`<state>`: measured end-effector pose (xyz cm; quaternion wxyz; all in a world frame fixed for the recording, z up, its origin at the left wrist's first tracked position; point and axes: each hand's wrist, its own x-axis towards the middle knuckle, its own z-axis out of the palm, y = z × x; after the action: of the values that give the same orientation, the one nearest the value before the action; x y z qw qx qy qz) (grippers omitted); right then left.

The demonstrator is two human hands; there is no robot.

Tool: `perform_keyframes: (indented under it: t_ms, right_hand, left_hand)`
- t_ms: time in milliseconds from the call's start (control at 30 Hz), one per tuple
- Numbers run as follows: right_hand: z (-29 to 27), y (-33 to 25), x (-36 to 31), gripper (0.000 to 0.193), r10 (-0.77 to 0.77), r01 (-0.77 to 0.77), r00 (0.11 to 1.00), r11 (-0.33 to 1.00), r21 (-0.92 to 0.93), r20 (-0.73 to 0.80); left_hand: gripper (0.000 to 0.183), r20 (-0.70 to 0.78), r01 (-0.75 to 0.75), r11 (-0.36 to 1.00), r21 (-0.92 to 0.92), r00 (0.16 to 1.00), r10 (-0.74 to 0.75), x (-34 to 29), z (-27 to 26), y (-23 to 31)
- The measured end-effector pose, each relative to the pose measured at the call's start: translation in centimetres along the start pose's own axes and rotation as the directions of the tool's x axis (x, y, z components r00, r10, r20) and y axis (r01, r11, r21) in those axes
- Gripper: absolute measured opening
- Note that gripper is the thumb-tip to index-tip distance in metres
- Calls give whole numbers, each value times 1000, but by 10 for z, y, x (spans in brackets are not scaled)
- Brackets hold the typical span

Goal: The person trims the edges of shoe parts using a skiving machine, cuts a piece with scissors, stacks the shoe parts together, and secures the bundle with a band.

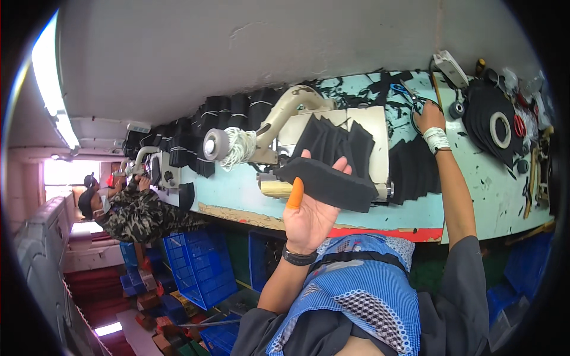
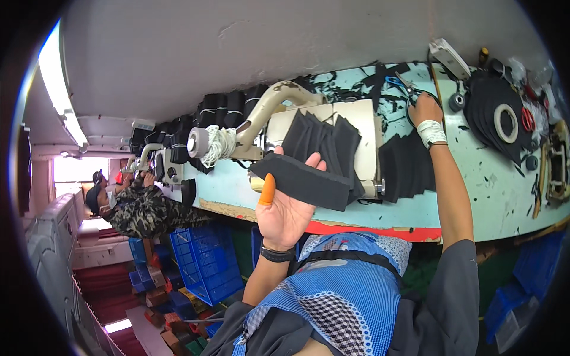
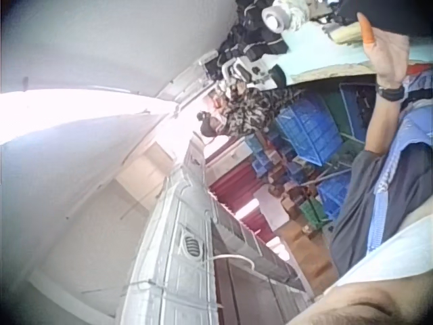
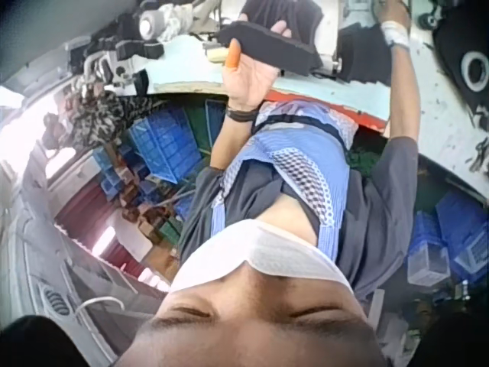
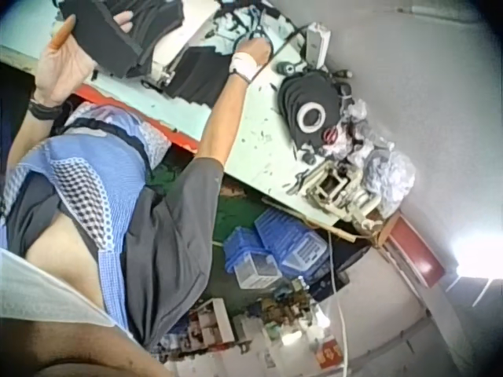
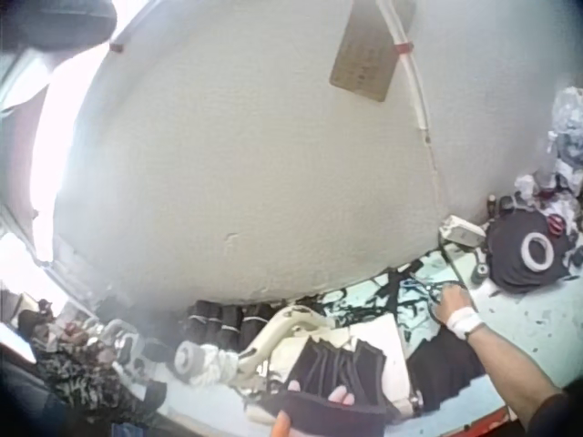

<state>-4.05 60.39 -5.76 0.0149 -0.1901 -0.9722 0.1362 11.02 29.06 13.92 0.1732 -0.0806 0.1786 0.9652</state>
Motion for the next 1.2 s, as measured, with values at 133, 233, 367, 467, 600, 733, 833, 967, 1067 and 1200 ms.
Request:
perform_keyframes:
  t_ms: [133,233,367,467,600,733,833,967,1067,1200]
  right_hand:
    - [-29,-27,-41,35,-245,283,947,942,180,-209]
    - [-108,-70,-124,37,-537,692,698,675,254,-474]
    - [-151,-99,-197,31,-732,930,367,264,258,-575]
    - [-135,-110,-226,25,-704,716,564,155,681,-432]
    - [-137,-139,-249,15,-498,0,859,230,973,118]
    - [-125,-191,-258,16,-505,-20,836,361,932,213]
    - [-106,-220,-260,13,-397,-83,883,394,915,251]
    - [-81,-237,-257,11,-240,-24,959,461,887,150]
    - [-77,-265,-255,10,-245,46,963,564,824,114]
    - [-61,-293,-248,13,-272,172,962,697,696,35]
  left_hand:
    - [53,-58,-23,999,43,998,25,-5,-3,3]
    - [53,-76,-4,999,38,997,7,-9,-5,7]
    - [54,-87,74,994,80,994,-67,-12,-15,8]
    - [57,-361,348,829,438,912,-192,-28,-30,16]
    - [56,34,-78,220,972,980,196,-56,-57,52]
    - [19,-226,356,348,868,905,-360,-63,-60,112]
    - [16,-283,360,288,887,918,-277,-53,-85,162]
    - [19,-339,429,164,888,853,-396,-31,-126,230]
    - [23,-370,421,21,907,819,-439,-7,-147,261]
    - [28,-308,383,62,922,818,-485,20,-167,285]
